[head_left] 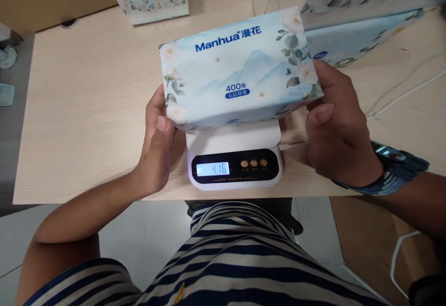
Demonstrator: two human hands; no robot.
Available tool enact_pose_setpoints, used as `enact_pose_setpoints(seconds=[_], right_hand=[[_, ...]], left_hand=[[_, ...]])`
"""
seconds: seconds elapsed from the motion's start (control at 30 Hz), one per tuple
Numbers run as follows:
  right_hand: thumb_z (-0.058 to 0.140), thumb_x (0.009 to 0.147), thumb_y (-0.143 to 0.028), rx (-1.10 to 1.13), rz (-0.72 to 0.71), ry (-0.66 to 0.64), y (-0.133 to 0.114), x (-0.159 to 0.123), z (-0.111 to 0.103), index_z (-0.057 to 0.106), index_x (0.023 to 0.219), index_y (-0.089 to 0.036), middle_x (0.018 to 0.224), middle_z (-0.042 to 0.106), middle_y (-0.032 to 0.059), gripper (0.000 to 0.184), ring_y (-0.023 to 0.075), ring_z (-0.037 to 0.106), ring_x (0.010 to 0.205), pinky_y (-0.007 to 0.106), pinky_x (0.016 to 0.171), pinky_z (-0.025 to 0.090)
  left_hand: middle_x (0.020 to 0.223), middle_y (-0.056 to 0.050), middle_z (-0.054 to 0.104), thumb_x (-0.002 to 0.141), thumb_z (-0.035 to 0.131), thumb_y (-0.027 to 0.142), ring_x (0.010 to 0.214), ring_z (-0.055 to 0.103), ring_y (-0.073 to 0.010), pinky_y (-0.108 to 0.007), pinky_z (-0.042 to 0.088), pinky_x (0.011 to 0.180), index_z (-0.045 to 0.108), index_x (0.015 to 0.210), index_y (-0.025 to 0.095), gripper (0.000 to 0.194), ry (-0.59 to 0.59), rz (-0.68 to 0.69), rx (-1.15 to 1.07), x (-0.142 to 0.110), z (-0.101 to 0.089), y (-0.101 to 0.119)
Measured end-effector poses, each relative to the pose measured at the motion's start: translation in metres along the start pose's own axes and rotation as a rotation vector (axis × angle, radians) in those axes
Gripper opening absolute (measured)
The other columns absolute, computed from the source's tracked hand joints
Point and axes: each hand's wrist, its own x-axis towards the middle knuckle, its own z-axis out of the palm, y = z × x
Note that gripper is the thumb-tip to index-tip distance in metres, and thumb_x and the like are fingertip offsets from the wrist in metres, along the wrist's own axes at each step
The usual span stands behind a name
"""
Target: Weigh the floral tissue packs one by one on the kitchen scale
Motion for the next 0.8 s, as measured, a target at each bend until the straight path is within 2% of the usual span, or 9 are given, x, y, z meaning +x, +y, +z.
enact_pose_setpoints(seconds=[0.17, 0.3, 0.47, 0.6, 0.73, 0.8], right_hand=[[0.049, 0.107, -0.069, -0.014, -0.025, -0.012, 0.0011, -0.0007, 0.0001, 0.044, 0.168, -0.043, 0.168, 0.053, -0.0004, 0.067, 0.0348, 0.055, 0.157, 0.054, 0.129, 0.051], [0.046, 0.108, -0.069, -0.016, -0.020, -0.043, 0.0020, -0.0020, -0.0009, 0.038, 0.171, -0.044, 0.169, 0.052, -0.0011, 0.068, 0.0342, 0.053, 0.158, 0.054, 0.129, 0.051], [0.047, 0.107, -0.069, -0.024, -0.015, -0.020, -0.0005, -0.0010, -0.0003, 0.043, 0.169, -0.042, 0.167, 0.054, 0.0005, 0.068, 0.0335, 0.055, 0.156, 0.053, 0.129, 0.052], [0.046, 0.108, -0.069, -0.017, 0.039, -0.013, -0.0043, -0.0004, 0.0006, 0.048, 0.167, -0.042, 0.166, 0.056, 0.0013, 0.065, 0.0338, 0.055, 0.156, 0.057, 0.129, 0.051], [0.048, 0.105, -0.074, -0.011, 0.050, -0.025, -0.0059, -0.0001, 0.0006, 0.048, 0.166, -0.043, 0.166, 0.056, 0.0006, 0.068, 0.0343, 0.055, 0.156, 0.057, 0.128, 0.052], [0.047, 0.105, -0.074, 0.008, 0.071, -0.036, -0.0072, 0.0009, 0.0008, 0.048, 0.166, -0.043, 0.166, 0.057, 0.0003, 0.068, 0.0343, 0.056, 0.156, 0.058, 0.127, 0.053]], left_hand=[[0.175, -0.001, 0.046, 0.108, 0.053, 0.066, 0.172, 0.027, -0.0399, -0.072, 0.029, 0.138, 0.061, 0.154, 0.038, 0.055, -0.022, 0.000, -0.005, -0.0007, -0.0014, 0.0010], [0.171, 0.004, 0.051, 0.105, 0.056, 0.068, 0.172, 0.030, -0.0376, -0.069, 0.033, 0.137, 0.062, 0.151, 0.045, 0.051, -0.016, -0.017, -0.003, -0.0013, -0.0009, 0.0023], [0.171, 0.003, 0.051, 0.106, 0.055, 0.067, 0.171, 0.032, -0.0384, -0.071, 0.032, 0.137, 0.063, 0.151, 0.043, 0.052, -0.020, -0.013, -0.010, -0.0002, 0.0000, 0.0024], [0.169, 0.007, 0.054, 0.101, 0.061, 0.070, 0.175, 0.024, -0.0341, -0.063, 0.035, 0.139, 0.065, 0.146, 0.051, 0.050, -0.016, -0.030, -0.023, 0.0007, -0.0007, 0.0015], [0.170, 0.006, 0.053, 0.102, 0.059, 0.070, 0.174, 0.025, -0.0375, -0.069, 0.033, 0.139, 0.065, 0.149, 0.048, 0.052, 0.003, -0.025, -0.015, 0.0008, -0.0007, 0.0003], [0.168, 0.009, 0.055, 0.100, 0.061, 0.071, 0.174, 0.024, -0.0355, -0.066, 0.034, 0.139, 0.066, 0.146, 0.053, 0.050, 0.014, -0.018, -0.009, 0.0009, -0.0003, 0.0002]])
